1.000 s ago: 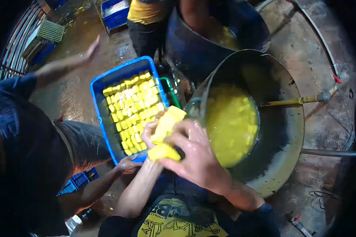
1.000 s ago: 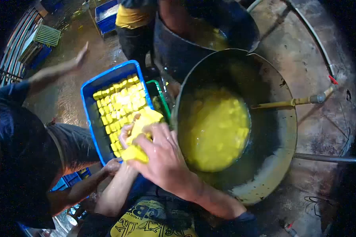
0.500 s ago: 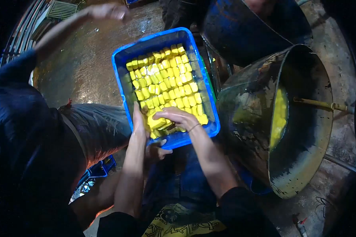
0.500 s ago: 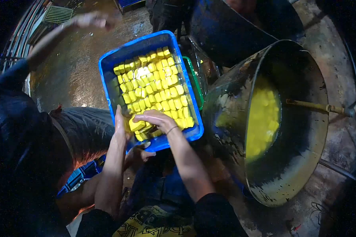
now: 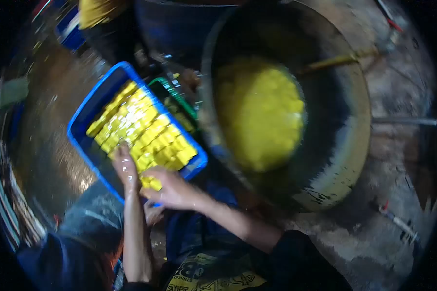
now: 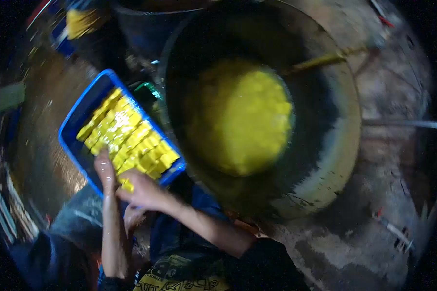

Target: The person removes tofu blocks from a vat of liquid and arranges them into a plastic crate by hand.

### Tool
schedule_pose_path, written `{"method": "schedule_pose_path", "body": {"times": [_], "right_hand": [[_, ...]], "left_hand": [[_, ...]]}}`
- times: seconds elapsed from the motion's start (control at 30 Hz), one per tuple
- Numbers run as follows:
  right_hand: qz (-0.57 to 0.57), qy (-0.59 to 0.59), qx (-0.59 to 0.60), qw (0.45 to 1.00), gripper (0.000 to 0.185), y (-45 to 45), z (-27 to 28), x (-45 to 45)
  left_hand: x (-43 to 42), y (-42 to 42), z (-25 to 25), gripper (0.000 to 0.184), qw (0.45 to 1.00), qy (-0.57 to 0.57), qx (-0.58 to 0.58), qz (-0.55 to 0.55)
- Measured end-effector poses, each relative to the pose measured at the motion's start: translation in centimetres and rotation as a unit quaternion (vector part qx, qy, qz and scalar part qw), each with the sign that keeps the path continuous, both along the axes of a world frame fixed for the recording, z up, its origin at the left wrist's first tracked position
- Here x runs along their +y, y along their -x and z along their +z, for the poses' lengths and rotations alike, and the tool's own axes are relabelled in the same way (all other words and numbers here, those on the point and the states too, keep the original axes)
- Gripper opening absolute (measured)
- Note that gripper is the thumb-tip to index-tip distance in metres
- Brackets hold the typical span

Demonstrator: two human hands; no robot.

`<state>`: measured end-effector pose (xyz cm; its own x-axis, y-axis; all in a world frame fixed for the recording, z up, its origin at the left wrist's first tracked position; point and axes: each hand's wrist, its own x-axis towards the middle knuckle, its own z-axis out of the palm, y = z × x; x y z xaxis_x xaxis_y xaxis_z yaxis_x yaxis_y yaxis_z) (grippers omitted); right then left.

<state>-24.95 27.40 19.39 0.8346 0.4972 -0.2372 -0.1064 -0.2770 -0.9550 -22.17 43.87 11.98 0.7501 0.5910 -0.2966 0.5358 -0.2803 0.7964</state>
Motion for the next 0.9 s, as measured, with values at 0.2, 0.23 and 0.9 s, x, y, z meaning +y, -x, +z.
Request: {"method": "schedule_pose_path", "body": {"times": [0.2, 0.23, 0.9], "right_hand": [[-0.114, 0.065, -0.123, 0.984, 0.038, -8.0, 19.2, -19.0], [-0.179, 0.133, -0.049, 0.974, 0.037, -9.4, 17.5, -22.4], [-0.175, 0.380, 0.154, 0.895, 0.040, -8.8, -20.5, -45.3]], "left_hand": [[-20.5, -14.5, 26.0, 0.020, 0.870, 0.118, -0.343, -0.335], [-23.8, -16.5, 26.0, 0.019, 0.828, 0.130, -0.303, -0.454], [-36.0, -13.7, -14.1, 0.030, 0.648, -0.262, 0.293, -0.652]]}}
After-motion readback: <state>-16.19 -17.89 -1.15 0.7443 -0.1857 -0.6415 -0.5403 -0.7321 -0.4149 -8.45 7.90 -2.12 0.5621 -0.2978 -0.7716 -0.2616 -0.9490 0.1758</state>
